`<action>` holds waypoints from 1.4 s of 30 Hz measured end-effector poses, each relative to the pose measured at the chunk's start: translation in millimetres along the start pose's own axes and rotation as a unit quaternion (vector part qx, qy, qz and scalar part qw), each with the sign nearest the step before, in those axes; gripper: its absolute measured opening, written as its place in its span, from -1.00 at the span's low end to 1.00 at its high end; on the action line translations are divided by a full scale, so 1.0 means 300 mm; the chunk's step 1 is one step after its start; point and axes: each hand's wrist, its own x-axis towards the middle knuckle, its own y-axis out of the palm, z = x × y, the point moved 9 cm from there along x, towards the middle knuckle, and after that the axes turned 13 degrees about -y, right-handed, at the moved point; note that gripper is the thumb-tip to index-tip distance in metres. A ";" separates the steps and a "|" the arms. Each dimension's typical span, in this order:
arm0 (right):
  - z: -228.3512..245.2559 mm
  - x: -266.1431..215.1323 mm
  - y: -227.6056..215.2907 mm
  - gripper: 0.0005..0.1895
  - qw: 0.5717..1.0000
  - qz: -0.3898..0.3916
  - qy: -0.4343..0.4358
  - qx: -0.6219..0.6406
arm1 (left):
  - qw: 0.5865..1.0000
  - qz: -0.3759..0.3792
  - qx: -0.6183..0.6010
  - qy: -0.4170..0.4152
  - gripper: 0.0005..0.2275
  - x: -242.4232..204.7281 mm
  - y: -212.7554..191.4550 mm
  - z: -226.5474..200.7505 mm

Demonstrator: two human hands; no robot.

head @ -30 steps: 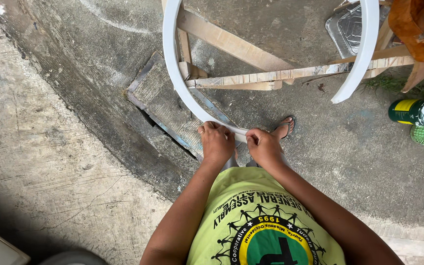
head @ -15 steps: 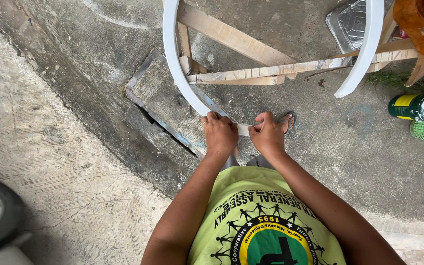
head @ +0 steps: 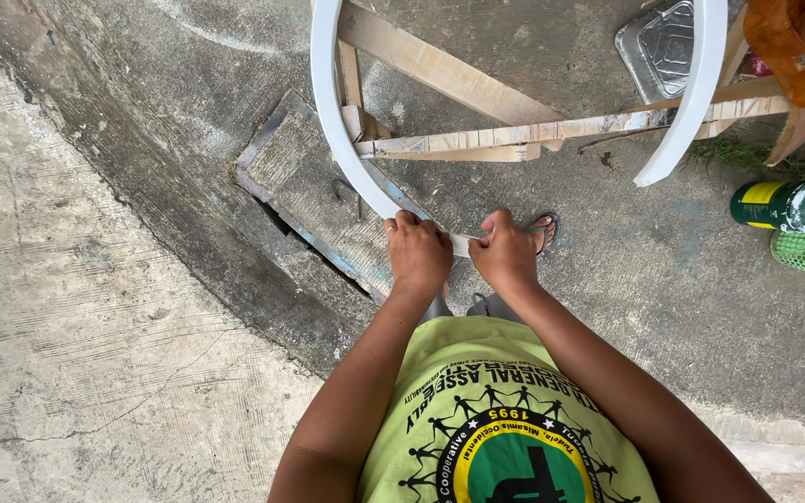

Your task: The person repeatedly tears off pieces of masking tape and applies them to a white circular wooden frame. They smooth each piece along the curve of the frame, working methodically around the circumference.

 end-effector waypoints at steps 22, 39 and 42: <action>0.051 0.016 -0.015 -0.72 0.998 0.048 -0.008 -0.026 | 0.997 -0.012 0.082 0.006 -0.67 -0.021 -0.084 0.020; 0.009 0.029 0.012 -0.70 0.998 0.044 -0.005 -0.045 | 0.750 0.233 -0.573 -0.233 -0.61 -0.075 0.178 0.144; 0.024 -0.006 -0.064 -0.68 1.000 0.022 0.013 -0.007 | 0.751 0.228 -0.572 -0.238 -0.66 -0.052 0.248 0.176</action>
